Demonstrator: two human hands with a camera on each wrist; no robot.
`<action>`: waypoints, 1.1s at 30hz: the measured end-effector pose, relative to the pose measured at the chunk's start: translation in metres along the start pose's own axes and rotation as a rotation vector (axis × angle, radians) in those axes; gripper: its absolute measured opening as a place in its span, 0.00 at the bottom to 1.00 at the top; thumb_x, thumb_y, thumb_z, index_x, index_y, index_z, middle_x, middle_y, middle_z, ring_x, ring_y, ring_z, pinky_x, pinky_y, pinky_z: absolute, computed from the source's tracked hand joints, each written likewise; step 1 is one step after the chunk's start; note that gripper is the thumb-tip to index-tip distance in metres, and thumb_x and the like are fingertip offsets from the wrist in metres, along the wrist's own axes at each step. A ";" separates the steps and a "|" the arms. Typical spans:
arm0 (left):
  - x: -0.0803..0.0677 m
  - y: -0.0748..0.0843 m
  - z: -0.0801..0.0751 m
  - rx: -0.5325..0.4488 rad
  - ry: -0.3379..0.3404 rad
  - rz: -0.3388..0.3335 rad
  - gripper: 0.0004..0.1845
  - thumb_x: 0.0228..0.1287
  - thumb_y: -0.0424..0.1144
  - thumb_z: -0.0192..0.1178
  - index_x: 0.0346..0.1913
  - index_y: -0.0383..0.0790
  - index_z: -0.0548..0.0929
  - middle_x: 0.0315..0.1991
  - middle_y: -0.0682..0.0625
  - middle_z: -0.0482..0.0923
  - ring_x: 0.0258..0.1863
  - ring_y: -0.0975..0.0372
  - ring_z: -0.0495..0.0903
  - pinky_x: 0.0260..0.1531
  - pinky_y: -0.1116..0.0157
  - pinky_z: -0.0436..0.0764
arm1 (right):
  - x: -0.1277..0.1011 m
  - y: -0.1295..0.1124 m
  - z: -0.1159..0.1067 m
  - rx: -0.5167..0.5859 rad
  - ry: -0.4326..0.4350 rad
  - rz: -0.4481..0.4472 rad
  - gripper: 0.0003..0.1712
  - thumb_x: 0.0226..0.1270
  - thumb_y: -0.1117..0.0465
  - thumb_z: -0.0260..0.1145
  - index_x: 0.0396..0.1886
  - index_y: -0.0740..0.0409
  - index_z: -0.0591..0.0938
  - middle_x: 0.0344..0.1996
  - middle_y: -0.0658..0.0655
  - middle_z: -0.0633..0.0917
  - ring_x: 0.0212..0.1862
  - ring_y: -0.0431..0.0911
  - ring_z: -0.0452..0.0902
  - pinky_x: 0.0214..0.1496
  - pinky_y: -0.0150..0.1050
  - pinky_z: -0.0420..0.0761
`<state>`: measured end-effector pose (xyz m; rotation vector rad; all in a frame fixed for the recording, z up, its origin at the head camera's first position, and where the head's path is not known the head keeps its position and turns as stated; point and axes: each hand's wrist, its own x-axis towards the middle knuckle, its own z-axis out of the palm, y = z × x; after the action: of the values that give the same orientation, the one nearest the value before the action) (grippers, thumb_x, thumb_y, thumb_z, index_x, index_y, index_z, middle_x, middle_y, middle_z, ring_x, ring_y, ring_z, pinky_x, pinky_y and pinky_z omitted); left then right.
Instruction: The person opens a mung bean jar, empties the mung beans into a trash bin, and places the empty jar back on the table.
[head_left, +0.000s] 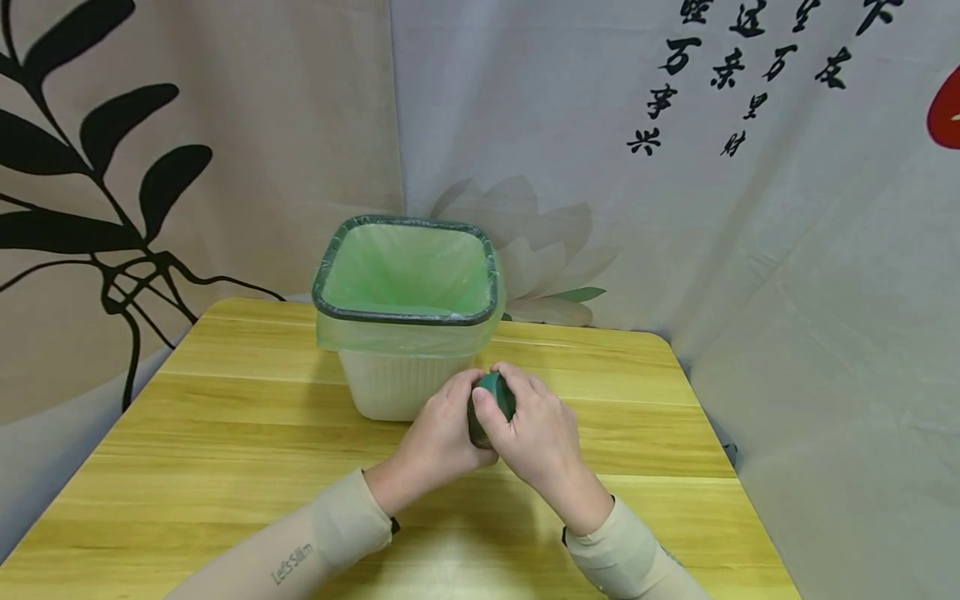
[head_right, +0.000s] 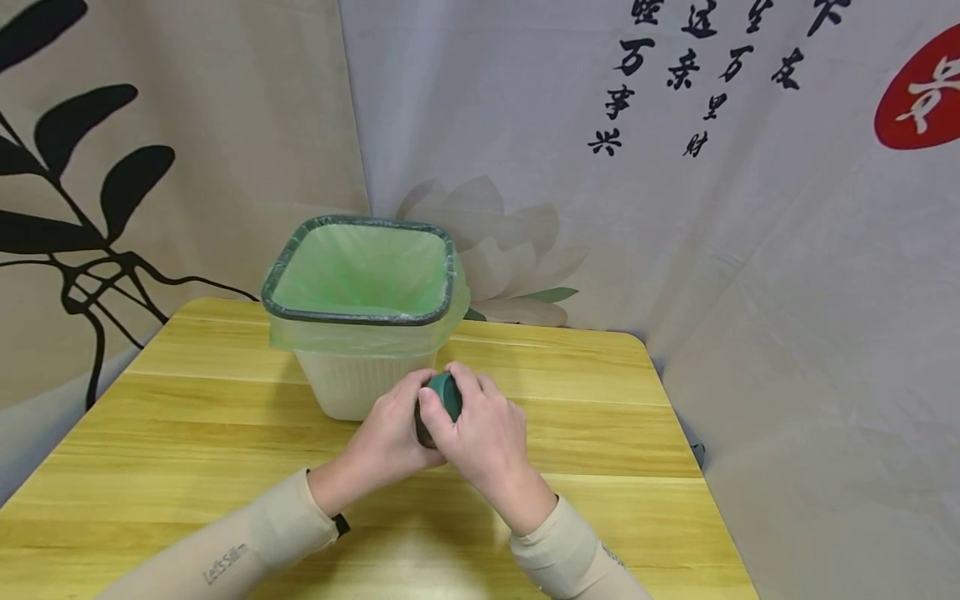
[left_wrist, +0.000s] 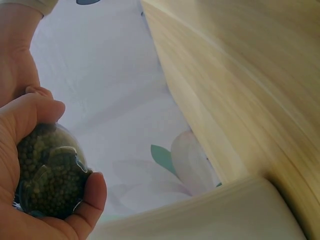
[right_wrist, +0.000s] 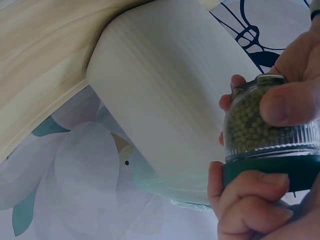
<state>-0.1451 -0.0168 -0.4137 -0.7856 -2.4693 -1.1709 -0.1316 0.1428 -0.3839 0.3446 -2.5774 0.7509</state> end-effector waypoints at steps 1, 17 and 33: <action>0.000 0.000 0.000 -0.005 0.002 0.002 0.46 0.41 0.32 0.82 0.67 0.28 0.72 0.56 0.39 0.82 0.50 0.50 0.85 0.50 0.52 0.89 | 0.000 0.000 0.000 -0.001 0.005 -0.008 0.26 0.76 0.38 0.59 0.61 0.48 0.86 0.49 0.59 0.92 0.41 0.54 0.90 0.33 0.50 0.86; 0.001 -0.005 -0.004 -0.069 -0.058 -0.019 0.47 0.40 0.34 0.83 0.68 0.31 0.73 0.57 0.41 0.83 0.51 0.52 0.85 0.51 0.53 0.89 | -0.002 0.006 0.003 -0.033 0.057 -0.122 0.26 0.74 0.40 0.60 0.59 0.49 0.86 0.47 0.59 0.92 0.38 0.53 0.90 0.30 0.48 0.87; 0.001 -0.003 -0.007 -0.077 -0.086 -0.042 0.47 0.40 0.35 0.83 0.68 0.32 0.73 0.54 0.43 0.83 0.48 0.54 0.85 0.49 0.55 0.88 | -0.003 0.009 0.002 -0.044 0.090 -0.195 0.24 0.73 0.41 0.61 0.58 0.49 0.85 0.43 0.60 0.91 0.35 0.51 0.89 0.27 0.46 0.86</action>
<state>-0.1475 -0.0238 -0.4109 -0.8249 -2.5344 -1.2794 -0.1329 0.1492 -0.3909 0.5272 -2.4287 0.6247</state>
